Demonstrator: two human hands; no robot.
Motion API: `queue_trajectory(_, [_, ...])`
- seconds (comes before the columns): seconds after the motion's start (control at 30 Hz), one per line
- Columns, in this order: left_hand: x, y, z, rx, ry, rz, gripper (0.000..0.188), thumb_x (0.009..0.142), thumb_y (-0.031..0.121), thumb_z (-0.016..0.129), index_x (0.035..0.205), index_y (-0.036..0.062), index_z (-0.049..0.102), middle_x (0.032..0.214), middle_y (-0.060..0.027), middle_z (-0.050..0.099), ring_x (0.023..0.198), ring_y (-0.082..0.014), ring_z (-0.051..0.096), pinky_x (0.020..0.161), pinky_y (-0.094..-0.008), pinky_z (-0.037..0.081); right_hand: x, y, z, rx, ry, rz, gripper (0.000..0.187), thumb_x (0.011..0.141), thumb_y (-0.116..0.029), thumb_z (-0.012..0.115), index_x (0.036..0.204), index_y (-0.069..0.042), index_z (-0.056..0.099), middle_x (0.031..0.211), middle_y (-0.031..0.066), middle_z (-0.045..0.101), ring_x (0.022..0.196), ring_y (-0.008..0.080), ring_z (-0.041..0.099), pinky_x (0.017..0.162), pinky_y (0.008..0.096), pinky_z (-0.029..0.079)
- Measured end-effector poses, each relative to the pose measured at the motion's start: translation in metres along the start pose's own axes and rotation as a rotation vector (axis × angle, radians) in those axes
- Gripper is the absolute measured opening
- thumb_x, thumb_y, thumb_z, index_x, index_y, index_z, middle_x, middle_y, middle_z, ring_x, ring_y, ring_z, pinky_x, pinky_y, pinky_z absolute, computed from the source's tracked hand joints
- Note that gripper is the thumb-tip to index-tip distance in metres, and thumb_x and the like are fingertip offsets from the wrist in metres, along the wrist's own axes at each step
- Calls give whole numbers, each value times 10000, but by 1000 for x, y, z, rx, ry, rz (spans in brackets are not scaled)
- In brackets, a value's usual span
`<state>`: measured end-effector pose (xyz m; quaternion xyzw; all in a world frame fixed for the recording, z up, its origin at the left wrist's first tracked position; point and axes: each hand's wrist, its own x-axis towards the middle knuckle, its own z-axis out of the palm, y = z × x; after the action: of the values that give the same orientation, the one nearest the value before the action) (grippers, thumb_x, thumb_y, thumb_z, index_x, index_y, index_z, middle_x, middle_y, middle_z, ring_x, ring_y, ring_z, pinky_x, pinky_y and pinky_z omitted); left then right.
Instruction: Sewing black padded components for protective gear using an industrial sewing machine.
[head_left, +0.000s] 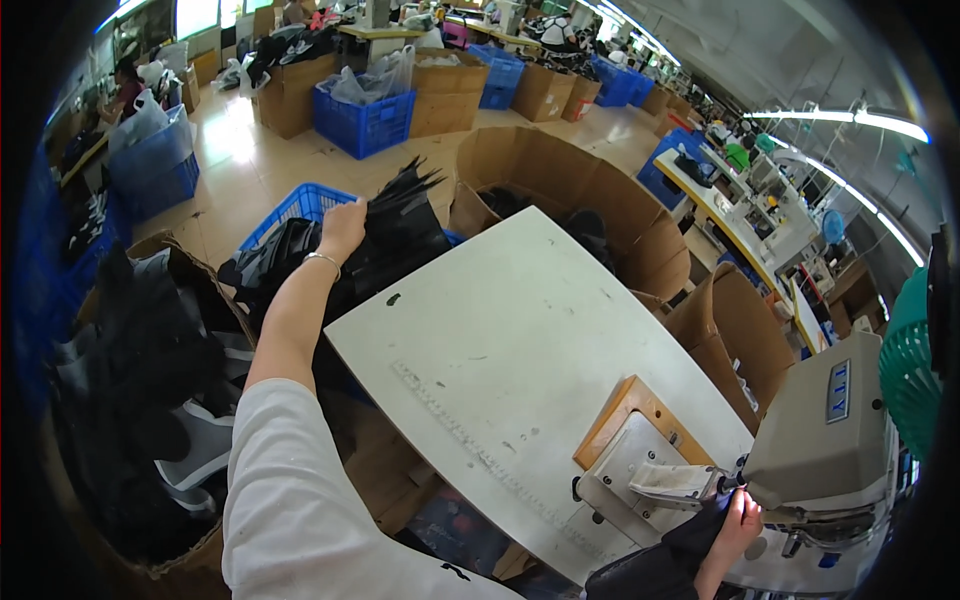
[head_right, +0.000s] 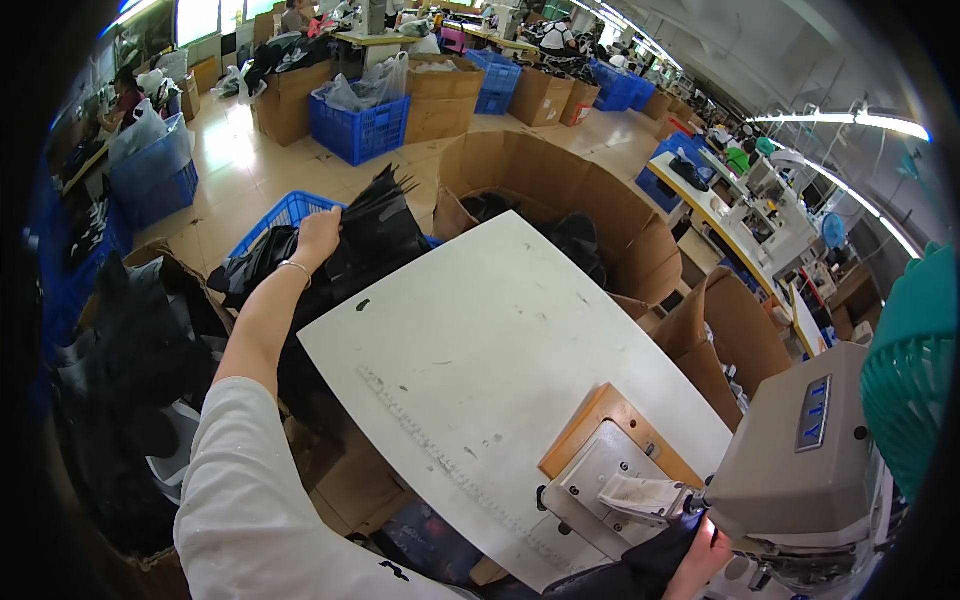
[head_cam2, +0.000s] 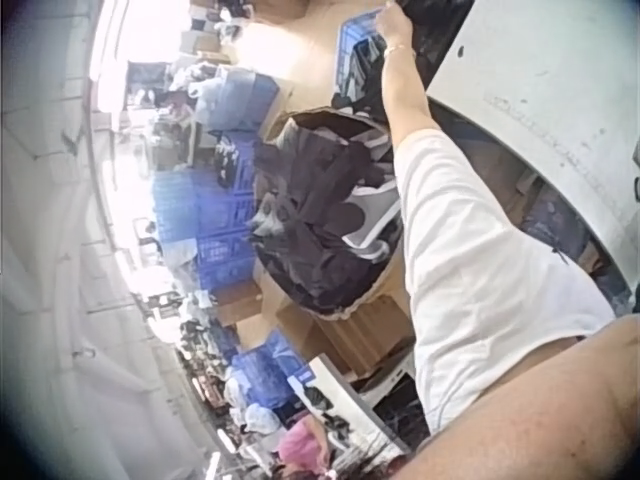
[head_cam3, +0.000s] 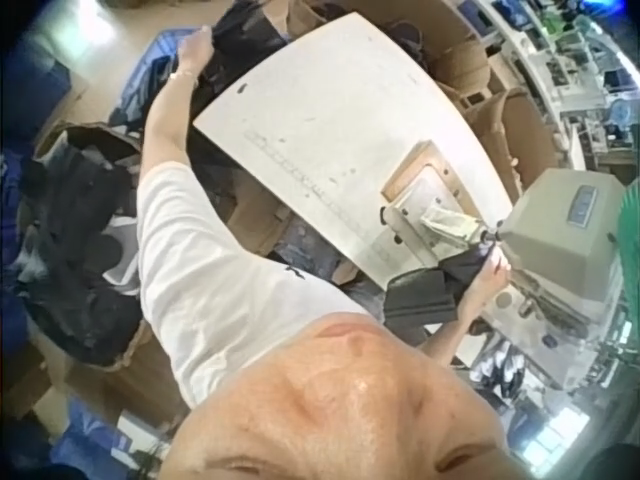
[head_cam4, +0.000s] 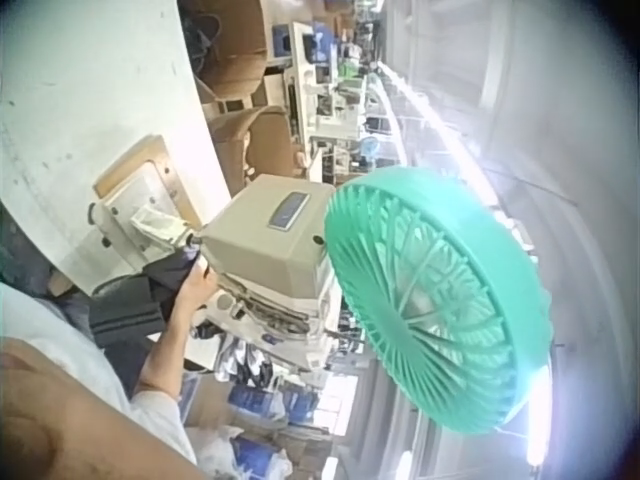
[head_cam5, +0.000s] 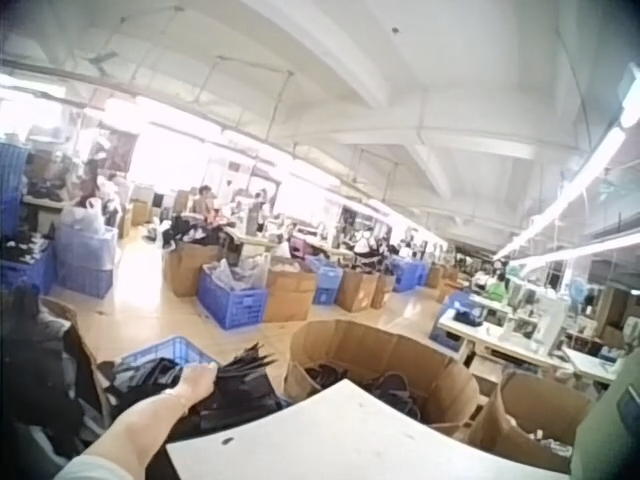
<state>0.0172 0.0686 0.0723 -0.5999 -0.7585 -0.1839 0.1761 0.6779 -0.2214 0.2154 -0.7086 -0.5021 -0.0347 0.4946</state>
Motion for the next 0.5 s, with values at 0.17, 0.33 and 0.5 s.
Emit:
queue_trajectory(0.17, [66,-31,-63,114,394,77,134,758,92,578,888,58,574,754,-146,644,704,-335,642,618,-454,494,0,-6,4,26,-43,7,185,889,-112,583,907,62,645,814,63,630,771,129,537,771,276,426])
queue_trajectory(0.33, [93,-48,-206,315,631,-54,131,815,183,598,893,77,605,763,-140,658,688,-322,662,605,-445,513,1,-9,-4,50,-103,103,185,901,-97,564,971,51,649,883,69,649,814,134,557,818,266,429])
queue_trajectory(0.5, [42,-29,-284,628,713,18,142,852,215,555,940,111,595,713,-76,652,563,-272,648,461,-383,493,6,0,-8,-30,-158,75,198,914,-76,538,1037,39,644,983,78,663,904,139,579,888,262,424])
